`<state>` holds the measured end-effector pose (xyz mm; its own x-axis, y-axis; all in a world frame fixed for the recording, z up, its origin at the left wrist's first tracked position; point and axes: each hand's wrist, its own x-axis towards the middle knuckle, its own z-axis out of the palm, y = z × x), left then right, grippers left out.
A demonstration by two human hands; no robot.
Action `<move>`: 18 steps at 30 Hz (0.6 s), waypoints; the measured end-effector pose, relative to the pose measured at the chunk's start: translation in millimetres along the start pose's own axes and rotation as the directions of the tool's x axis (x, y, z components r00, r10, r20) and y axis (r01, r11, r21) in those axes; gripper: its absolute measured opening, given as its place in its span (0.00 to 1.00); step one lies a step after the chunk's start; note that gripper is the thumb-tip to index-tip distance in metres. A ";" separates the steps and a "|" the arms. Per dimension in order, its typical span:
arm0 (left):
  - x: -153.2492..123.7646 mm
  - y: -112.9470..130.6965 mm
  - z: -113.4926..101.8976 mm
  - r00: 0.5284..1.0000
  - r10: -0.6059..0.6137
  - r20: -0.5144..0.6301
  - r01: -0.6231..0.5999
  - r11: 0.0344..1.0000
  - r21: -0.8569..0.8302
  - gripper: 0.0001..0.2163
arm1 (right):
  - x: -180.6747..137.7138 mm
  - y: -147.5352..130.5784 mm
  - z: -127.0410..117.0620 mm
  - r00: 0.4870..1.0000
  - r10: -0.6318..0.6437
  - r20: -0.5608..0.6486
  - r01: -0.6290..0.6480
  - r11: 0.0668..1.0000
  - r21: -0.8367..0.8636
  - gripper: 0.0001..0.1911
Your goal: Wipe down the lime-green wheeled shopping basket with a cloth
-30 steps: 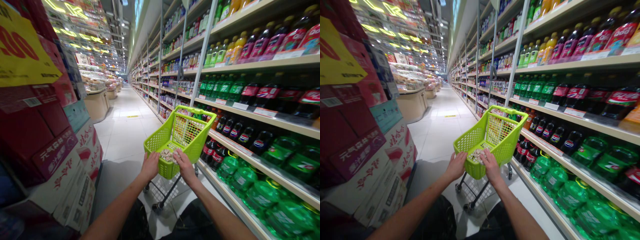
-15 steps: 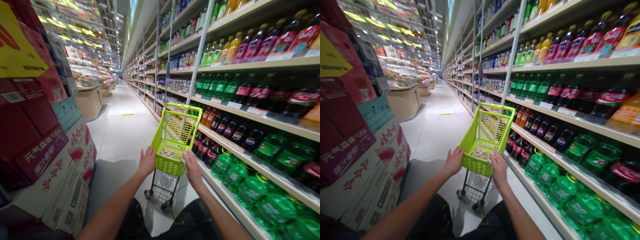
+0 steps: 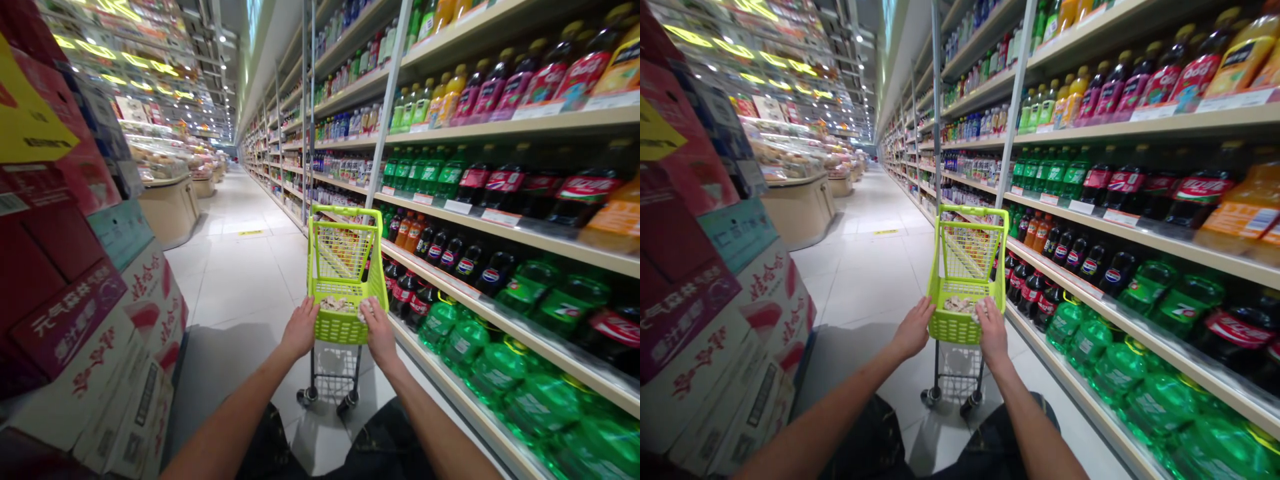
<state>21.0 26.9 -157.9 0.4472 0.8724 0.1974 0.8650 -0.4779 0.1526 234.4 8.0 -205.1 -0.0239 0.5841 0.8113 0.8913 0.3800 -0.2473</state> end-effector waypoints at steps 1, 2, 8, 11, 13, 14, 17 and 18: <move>1.0 0.9 1.4 1.000 0.007 -0.001 -0.007 1.000 -0.014 0.26 | -0.9 1.7 -2.7 1.000 0.030 -0.008 -0.030 0.999 -0.011 0.25; 1.8 1.8 2.4 1.000 0.015 0.000 -0.015 1.000 -0.025 0.26 | -1.6 -1.5 -1.8 0.999 0.046 -0.008 -0.046 0.999 -0.010 0.26; 2.2 1.4 -0.3 0.998 0.056 0.034 -0.055 0.998 -0.033 0.28 | 0.9 -56.7 30.5 0.991 -0.129 0.020 0.126 0.983 0.133 0.23; 1.7 -0.3 -2.1 0.997 0.069 0.019 -0.068 0.997 -0.021 0.27 | 1.3 -46.5 19.8 0.982 -0.189 -0.001 0.187 0.972 0.140 0.24; 1.9 0.6 -2.4 0.998 0.064 0.017 -0.064 0.998 -0.019 0.27 | -6.5 -27.0 7.2 0.991 -0.129 -0.032 0.132 0.986 0.103 0.25; 2.1 1.7 -2.5 0.998 0.060 0.021 -0.060 0.998 -0.020 0.27 | -14.4 -17.0 2.4 0.995 -0.091 -0.040 0.094 0.992 0.085 0.26; 2.1 5.1 -2.9 0.998 0.050 0.047 -0.049 0.999 -0.016 0.29 | -52.9 4.8 -1.5 1.000 -0.019 -0.007 0.020 0.999 0.050 0.28; 1.9 5.8 -3.1 0.997 0.048 0.055 -0.047 0.999 -0.013 0.29 | -66.8 8.6 -0.7 1.000 -0.007 0.004 0.007 0.999 0.039 0.28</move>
<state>26.2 25.5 -153.7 0.4997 0.8530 0.1505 0.8401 -0.5196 0.1556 244.0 -28.3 -261.1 -0.0318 0.5843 0.8109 0.8727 0.4117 -0.2625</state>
